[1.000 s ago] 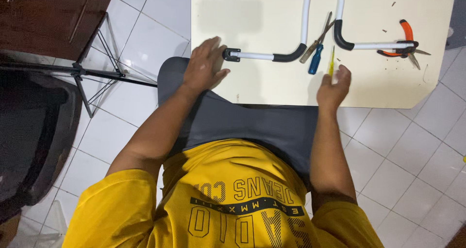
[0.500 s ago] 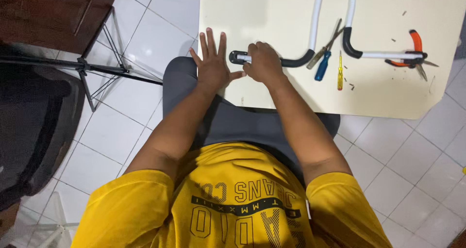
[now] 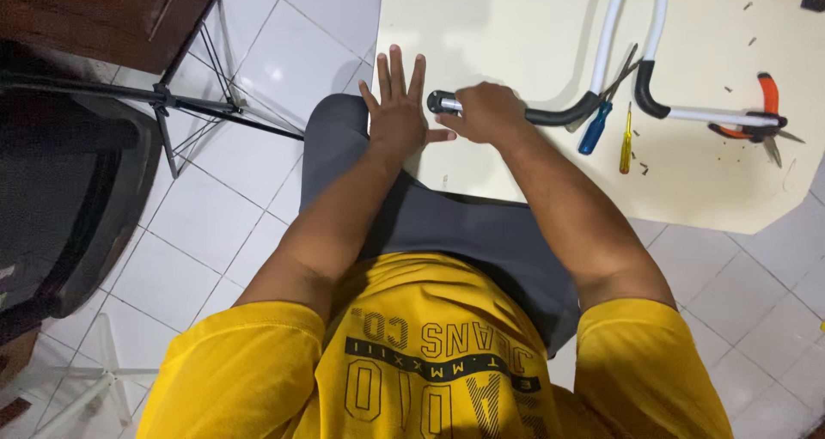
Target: The person assembles a metal frame on a table using a screwdriver and pliers. They tighten screws at the joints of the frame and adjust the components to secure the structure.
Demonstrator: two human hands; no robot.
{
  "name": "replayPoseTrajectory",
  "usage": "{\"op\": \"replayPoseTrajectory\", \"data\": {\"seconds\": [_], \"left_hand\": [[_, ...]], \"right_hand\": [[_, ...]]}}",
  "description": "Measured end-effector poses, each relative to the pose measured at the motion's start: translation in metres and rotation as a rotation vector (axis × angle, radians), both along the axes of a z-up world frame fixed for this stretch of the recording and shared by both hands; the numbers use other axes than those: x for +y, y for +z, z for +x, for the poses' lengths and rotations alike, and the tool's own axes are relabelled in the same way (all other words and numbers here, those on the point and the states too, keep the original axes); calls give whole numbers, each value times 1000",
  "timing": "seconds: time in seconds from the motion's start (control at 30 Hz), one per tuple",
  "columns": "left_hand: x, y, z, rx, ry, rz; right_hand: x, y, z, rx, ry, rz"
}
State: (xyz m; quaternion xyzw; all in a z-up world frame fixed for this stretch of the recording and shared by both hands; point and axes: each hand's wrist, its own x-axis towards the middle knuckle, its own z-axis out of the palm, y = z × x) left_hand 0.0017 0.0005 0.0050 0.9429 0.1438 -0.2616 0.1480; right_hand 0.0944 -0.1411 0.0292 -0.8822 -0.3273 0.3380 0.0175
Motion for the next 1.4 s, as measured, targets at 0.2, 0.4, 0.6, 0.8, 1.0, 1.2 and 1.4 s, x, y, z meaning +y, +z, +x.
{"op": "replayPoseTrajectory", "data": {"seconds": [0.2, 0.4, 0.6, 0.8, 1.0, 1.2, 1.4], "left_hand": [[1, 1, -2, -7, 22, -2], [-1, -5, 1, 1, 21, -15], [-2, -5, -7, -73, 25, -29], [-1, -2, -6, -80, -6, -39], [-1, -7, -14, -135, 3, -65], [3, -38, -25, -457, -115, -97], [6, -54, -22, -713, -88, -269]], "right_hand": [[-2, -11, 1, -22, 18, 15], [-8, -20, 2, -16, 8, 64], [-16, -27, 3, -6, -6, 136], [-20, -35, -2, -70, 34, 177], [-21, 7, 4, -514, 229, 419], [-95, 39, 16, -312, -365, 663], [-227, -47, -15, -629, -776, 839]]}}
